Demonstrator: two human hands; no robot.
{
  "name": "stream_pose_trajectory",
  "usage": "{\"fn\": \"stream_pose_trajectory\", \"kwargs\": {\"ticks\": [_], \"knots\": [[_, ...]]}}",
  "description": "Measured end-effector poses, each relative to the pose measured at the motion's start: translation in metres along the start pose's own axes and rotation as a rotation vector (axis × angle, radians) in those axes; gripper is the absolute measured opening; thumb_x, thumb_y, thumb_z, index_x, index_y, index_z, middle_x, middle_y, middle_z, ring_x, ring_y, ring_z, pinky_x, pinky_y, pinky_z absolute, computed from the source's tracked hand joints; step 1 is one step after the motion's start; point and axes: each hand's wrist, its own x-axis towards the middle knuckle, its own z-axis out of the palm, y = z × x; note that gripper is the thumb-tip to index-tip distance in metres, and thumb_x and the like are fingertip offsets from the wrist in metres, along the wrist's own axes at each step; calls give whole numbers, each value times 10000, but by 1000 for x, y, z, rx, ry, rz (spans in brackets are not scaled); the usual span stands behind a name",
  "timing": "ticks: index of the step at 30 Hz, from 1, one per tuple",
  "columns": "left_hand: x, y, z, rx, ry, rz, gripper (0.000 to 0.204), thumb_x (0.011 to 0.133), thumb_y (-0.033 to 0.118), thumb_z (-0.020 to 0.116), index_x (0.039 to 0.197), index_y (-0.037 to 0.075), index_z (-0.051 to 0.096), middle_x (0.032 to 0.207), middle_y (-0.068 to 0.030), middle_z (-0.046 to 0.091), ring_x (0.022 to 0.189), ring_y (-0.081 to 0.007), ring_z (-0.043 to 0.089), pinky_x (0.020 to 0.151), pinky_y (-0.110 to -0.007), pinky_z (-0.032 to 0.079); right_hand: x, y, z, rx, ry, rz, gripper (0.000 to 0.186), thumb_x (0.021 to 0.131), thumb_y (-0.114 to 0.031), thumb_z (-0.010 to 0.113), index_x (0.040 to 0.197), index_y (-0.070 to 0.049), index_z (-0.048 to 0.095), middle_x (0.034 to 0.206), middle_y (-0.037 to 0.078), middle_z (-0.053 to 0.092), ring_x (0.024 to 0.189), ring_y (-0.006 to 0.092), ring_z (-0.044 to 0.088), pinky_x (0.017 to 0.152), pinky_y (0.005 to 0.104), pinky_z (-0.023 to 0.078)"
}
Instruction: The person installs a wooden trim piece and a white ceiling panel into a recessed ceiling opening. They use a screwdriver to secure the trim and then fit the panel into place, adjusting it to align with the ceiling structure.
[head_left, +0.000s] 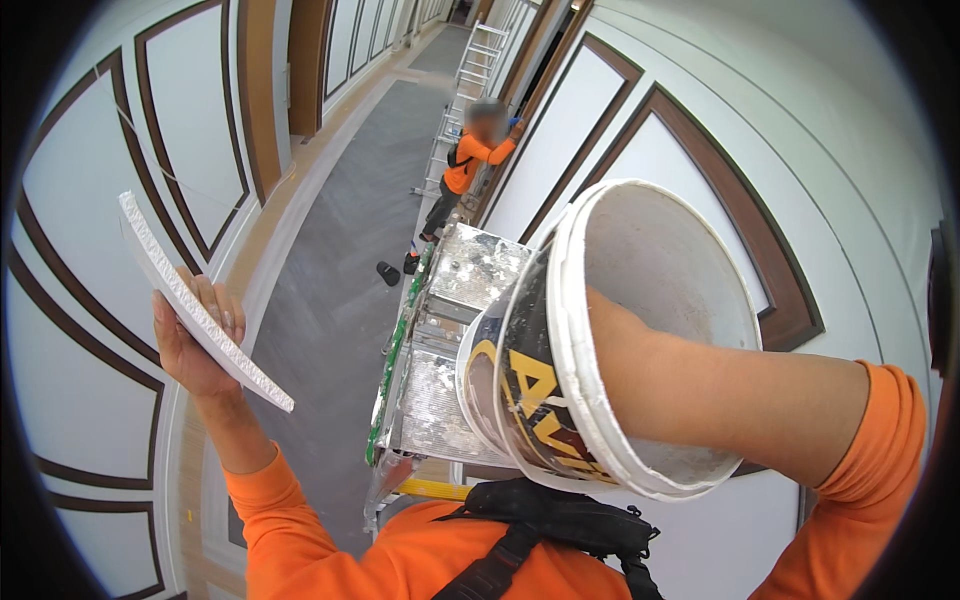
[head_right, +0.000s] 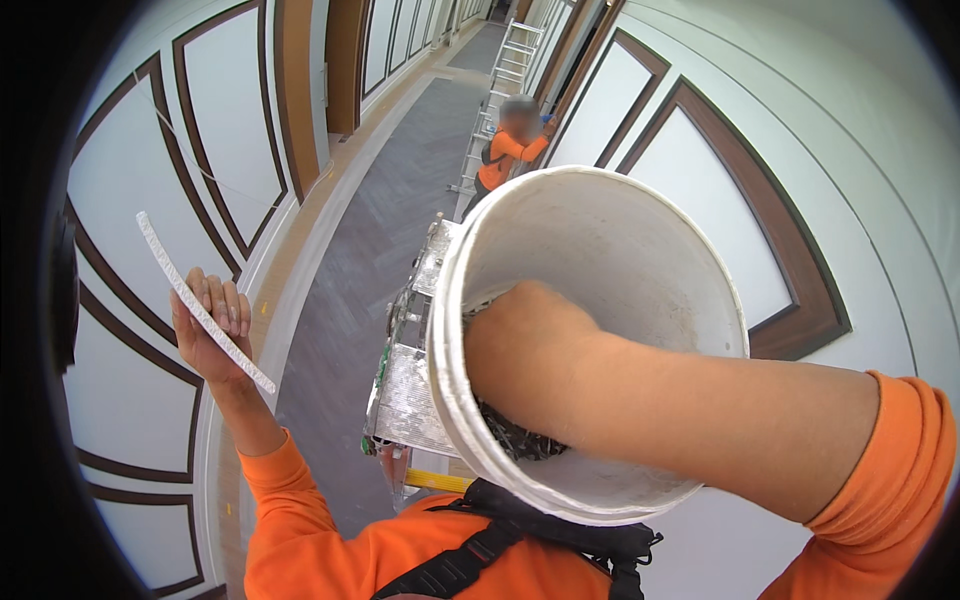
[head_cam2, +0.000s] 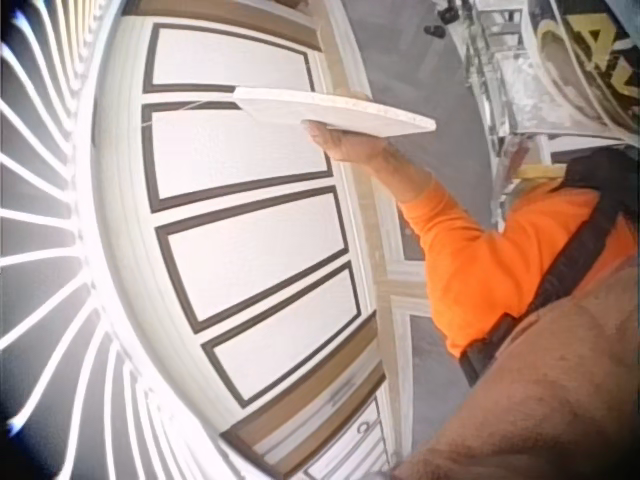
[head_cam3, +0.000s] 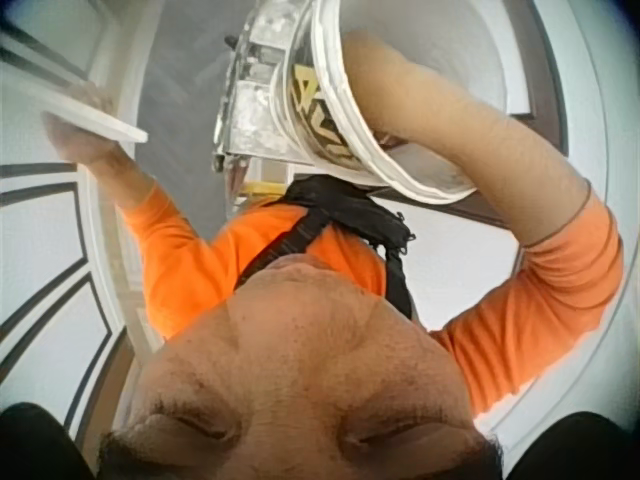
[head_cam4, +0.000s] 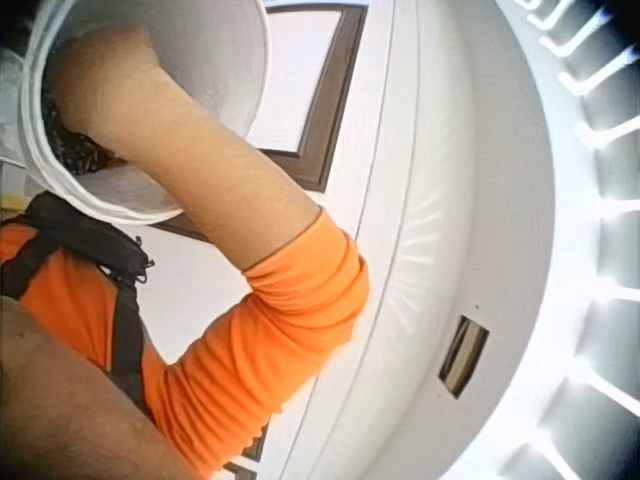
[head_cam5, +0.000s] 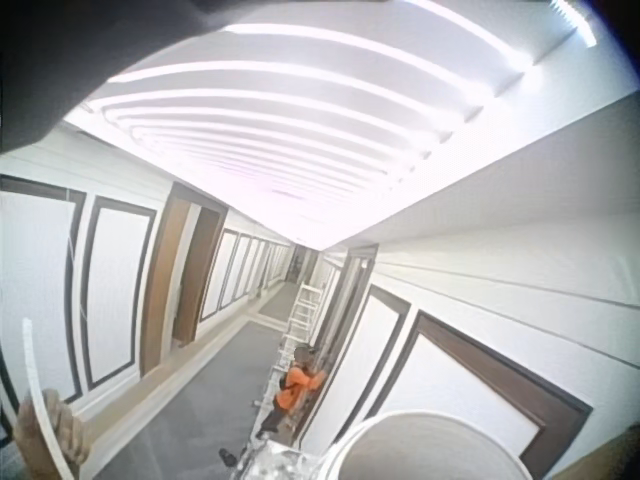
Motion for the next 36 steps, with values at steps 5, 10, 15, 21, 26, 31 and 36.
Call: {"fn": "stream_pose_trajectory", "kwargs": {"ticks": [5, 10, 15, 21, 26, 31, 36], "knots": [[-5, 2, -10, -55, 39, 10, 423, 1099, 443, 423, 924, 75, 537, 612, -11, 451, 481, -88, 450, 402, -215, 398, 1, 9, 12, 232, 44, 36, 226, 827, -238, 685, 937, -64, 778, 918, 163, 762, 832, 323, 756, 698, 438, 590], [-7, 2, -16, -55, 81, -10, 440, 1090, 439, 453, 958, 48, 605, 624, -24, 459, 488, -107, 442, 404, -252, 374, -3, 4, 20, 72, -57, 55, 234, 865, -261, 669, 979, -90, 781, 961, 154, 761, 870, 320, 749, 713, 424, 580], [-12, 1, -21, -64, 111, -26, 418, 1084, 432, 469, 968, 46, 582, 645, -31, 481, 500, -112, 462, 423, -255, 390, 1, 2, 31, 88, -51, 97, 239, 862, -210, 675, 1020, -56, 765, 968, 204, 742, 881, 355, 722, 759, 405, 573], [-19, -1, -23, 8, 329, -61, 371, 1083, 403, 481, 1053, 41, 557, 674, -26, 468, 515, -107, 448, 426, -242, 428, -24, 5, -20, 408, -12, 152, 234, 839, -199, 697, 1005, -47, 760, 941, 204, 737, 873, 367, 720, 765, 430, 571], [-8, 5, -23, 148, 325, -82, 467, 1056, 408, 544, 1206, -29, 613, 969, -80, 670, 828, -136, 638, 762, -264, 524, -42, -8, -88, 107, -387, 422, 216, 786, -168, 742, 962, -45, 718, 815, 180, 719, 768, 383, 706, 731, 432, 566], [41, 37, 19, 381, 186, 202, 460, 1038, 360, 628, 1241, -54, 625, 1052, -77, 704, 936, -117, 659, 887, -254, 507, -130, -31, -125, -84, -16, 765, 192, 774, -98, 737, 938, -41, 655, 783, 148, 697, 718, 395, 671, 664, 415, 529], [116, 61, 154, 538, -110, 842, 373, 1035, 356, 643, 1218, 31, 650, 1030, -78, 722, 924, -129, 689, 805, -275, 555, -223, -41, -109, 16, 1170, 1016, 118, 975, -132, 653, 1055, -53, 686, 680, -30, 489, 561, 60, 441, 532, 260, 373]]}}
